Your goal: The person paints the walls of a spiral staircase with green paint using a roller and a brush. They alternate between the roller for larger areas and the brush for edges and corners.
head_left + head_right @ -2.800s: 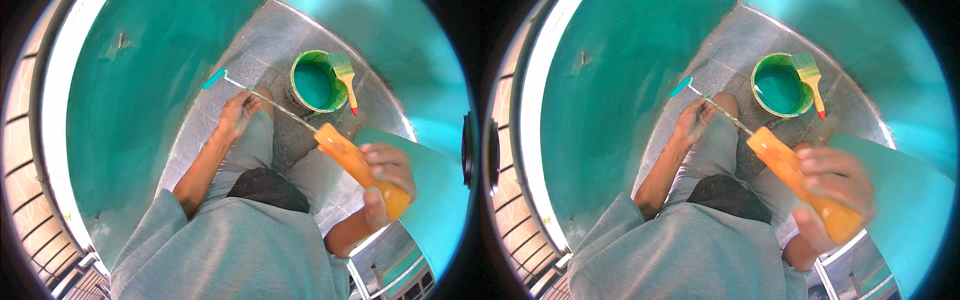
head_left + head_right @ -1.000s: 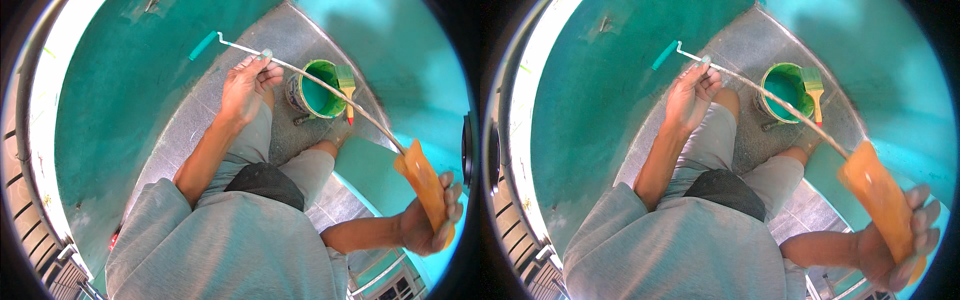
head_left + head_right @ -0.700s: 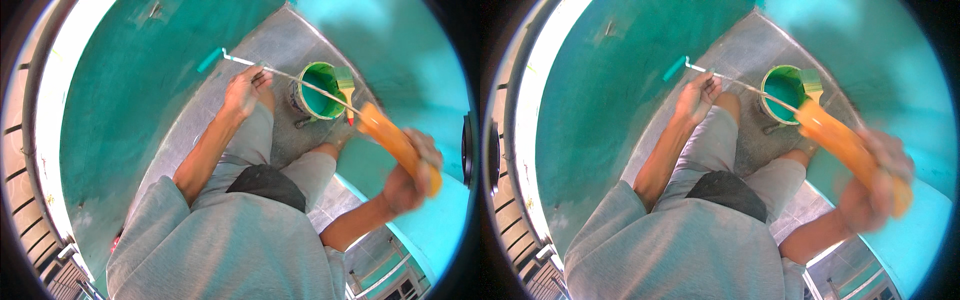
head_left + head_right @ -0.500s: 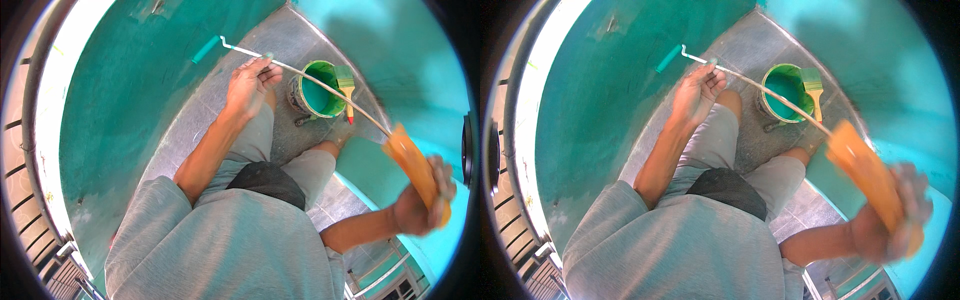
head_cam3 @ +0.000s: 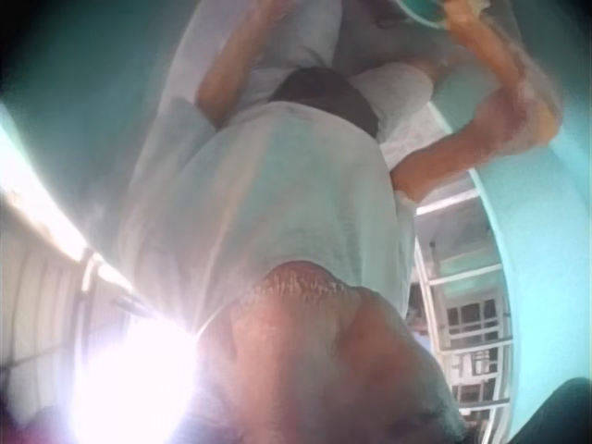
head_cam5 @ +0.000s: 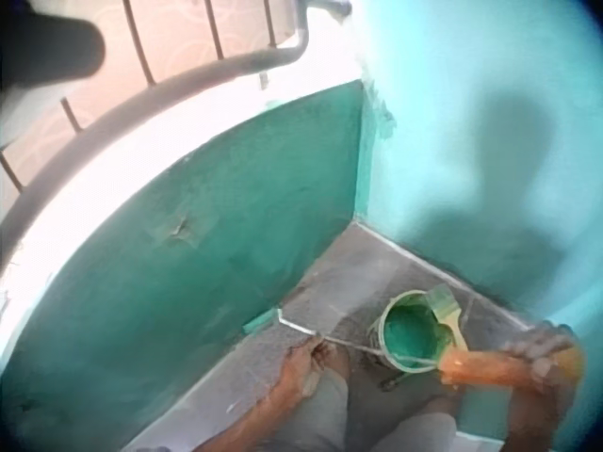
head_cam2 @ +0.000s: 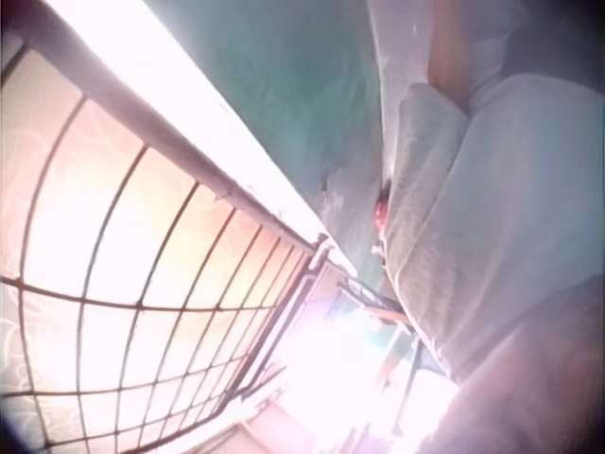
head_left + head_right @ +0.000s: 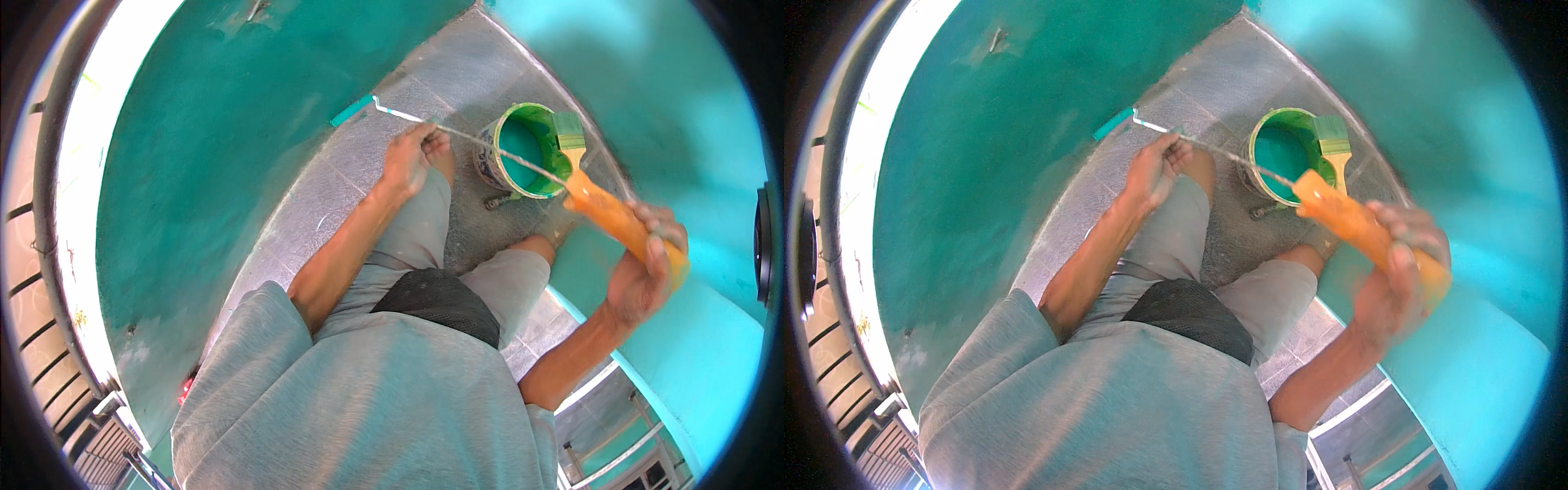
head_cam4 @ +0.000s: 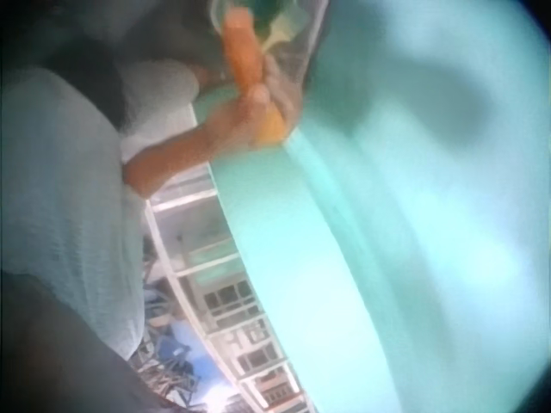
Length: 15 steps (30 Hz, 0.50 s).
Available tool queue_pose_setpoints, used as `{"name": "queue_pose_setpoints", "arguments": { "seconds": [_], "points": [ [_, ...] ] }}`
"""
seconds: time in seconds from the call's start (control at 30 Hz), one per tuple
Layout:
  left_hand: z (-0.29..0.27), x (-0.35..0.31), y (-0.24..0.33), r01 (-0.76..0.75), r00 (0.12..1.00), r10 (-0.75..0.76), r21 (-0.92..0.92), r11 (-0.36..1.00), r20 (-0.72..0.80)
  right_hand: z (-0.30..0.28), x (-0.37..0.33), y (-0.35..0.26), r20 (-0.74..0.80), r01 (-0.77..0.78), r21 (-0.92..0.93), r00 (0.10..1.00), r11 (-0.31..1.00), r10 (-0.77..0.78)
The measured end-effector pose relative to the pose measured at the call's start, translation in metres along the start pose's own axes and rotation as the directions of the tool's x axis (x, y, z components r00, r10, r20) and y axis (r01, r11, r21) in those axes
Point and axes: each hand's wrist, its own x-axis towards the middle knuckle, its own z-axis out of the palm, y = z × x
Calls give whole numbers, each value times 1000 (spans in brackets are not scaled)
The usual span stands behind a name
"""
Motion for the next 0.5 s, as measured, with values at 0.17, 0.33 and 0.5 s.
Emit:
{"name": "queue_pose_setpoints", "arguments": {
  "seconds": [0.17,0.33,0.5],
  "points": [
    [-42,-35,5,12,998,-16,-76,997,-62,23,-17,1,83,95,-2,992,996,-94],
    [-68,-53,25,-5,994,-1,-57,998,-107,47,-37,-5,107,132,5,985,991,-132],
    [-1,-103,56,-58,991,63,-44,997,122,-9,-74,-78,-255,348,84,913,934,-317]
  ]
}}
